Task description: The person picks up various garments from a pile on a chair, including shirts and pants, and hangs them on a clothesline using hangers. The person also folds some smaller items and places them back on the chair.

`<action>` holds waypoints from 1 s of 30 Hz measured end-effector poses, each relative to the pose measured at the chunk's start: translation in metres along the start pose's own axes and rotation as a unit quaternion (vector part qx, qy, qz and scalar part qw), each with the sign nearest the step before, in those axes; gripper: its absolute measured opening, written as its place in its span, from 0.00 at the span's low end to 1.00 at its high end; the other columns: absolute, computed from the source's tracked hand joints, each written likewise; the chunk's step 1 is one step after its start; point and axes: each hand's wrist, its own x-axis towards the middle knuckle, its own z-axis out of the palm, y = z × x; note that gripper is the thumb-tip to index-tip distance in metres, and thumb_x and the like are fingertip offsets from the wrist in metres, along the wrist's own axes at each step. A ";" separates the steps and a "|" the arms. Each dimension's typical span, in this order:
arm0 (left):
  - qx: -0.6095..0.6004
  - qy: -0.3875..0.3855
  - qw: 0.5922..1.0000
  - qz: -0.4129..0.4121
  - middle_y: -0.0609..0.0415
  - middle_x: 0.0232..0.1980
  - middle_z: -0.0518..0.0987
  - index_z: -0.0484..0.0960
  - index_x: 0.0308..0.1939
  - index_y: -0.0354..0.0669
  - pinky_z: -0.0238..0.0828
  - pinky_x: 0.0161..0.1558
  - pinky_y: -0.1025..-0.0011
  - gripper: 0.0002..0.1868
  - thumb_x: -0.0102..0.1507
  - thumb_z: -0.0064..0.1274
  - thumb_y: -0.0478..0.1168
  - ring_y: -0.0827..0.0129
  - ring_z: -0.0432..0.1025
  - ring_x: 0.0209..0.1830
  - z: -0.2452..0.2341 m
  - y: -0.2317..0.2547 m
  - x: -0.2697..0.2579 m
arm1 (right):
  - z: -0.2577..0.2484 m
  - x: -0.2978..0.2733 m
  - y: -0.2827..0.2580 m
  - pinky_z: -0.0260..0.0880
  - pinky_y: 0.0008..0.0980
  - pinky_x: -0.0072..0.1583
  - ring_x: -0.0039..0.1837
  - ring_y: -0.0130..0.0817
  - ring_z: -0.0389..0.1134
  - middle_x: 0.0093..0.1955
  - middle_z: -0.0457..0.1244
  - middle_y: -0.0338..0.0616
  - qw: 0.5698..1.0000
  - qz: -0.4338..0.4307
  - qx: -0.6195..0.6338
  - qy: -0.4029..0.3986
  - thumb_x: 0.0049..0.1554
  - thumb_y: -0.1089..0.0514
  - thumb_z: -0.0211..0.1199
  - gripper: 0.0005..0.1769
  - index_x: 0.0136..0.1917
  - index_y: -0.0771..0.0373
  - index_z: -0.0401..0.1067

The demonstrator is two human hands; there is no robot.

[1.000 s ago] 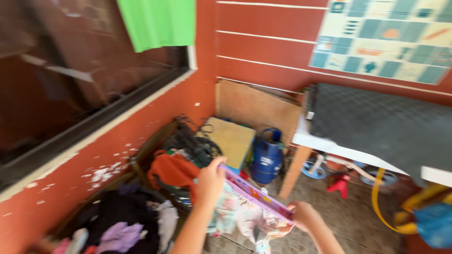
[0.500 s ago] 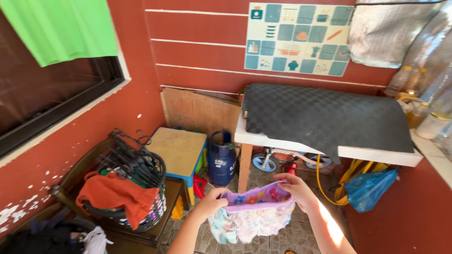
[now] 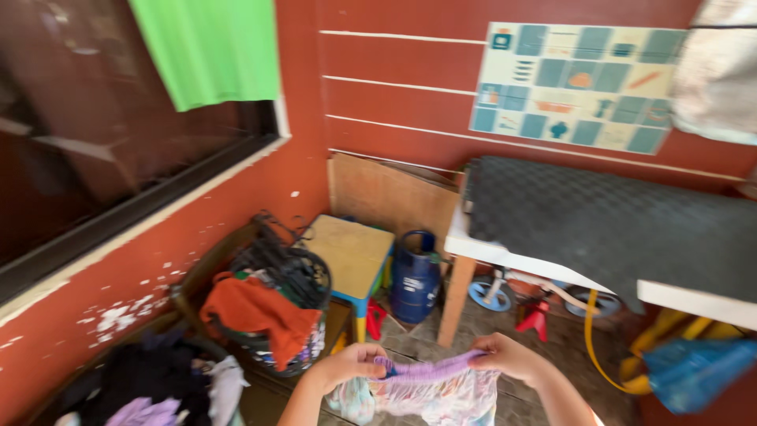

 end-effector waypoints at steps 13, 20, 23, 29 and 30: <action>0.293 0.366 0.807 0.358 0.34 0.49 0.76 0.72 0.63 0.24 0.69 0.50 0.56 0.41 0.51 0.70 0.44 0.44 0.73 0.48 -0.005 -0.025 -0.110 | 0.264 0.135 -0.085 0.73 0.31 0.46 0.44 0.32 0.71 0.45 0.70 0.44 0.916 0.032 0.400 -0.009 0.62 0.49 0.58 0.19 0.58 0.65 0.73; 0.063 0.448 0.887 0.089 0.53 0.45 0.84 0.78 0.60 0.39 0.76 0.48 0.67 0.25 0.58 0.59 0.34 0.64 0.79 0.46 -0.044 -0.012 -0.164 | 0.297 0.163 -0.128 0.65 0.38 0.67 0.65 0.37 0.67 0.62 0.66 0.49 0.920 -0.233 0.311 -0.052 0.59 0.56 0.68 0.24 0.63 0.71 0.70; -0.057 0.367 0.926 0.066 0.56 0.45 0.84 0.77 0.60 0.38 0.75 0.49 0.69 0.25 0.58 0.60 0.34 0.72 0.77 0.44 -0.058 -0.026 -0.189 | 0.303 0.163 -0.150 0.48 0.31 0.71 0.76 0.21 0.50 0.78 0.53 0.34 0.962 -0.178 0.206 -0.002 0.45 0.60 0.75 0.52 0.78 0.51 0.53; -0.023 0.388 0.915 0.107 0.53 0.52 0.81 0.78 0.61 0.36 0.73 0.54 0.72 0.27 0.57 0.63 0.33 0.72 0.74 0.52 -0.067 -0.041 -0.255 | 0.334 0.168 -0.175 0.67 0.38 0.67 0.62 0.34 0.71 0.60 0.71 0.46 0.920 -0.105 0.257 -0.276 0.47 0.65 0.77 0.33 0.65 0.65 0.72; 0.001 0.436 0.891 0.128 0.54 0.55 0.80 0.76 0.63 0.38 0.73 0.55 0.73 0.29 0.57 0.64 0.33 0.73 0.74 0.54 -0.068 -0.039 -0.263 | 0.343 0.172 -0.176 0.69 0.37 0.64 0.59 0.34 0.72 0.58 0.72 0.46 0.925 -0.099 0.258 -0.260 0.47 0.64 0.76 0.31 0.64 0.67 0.73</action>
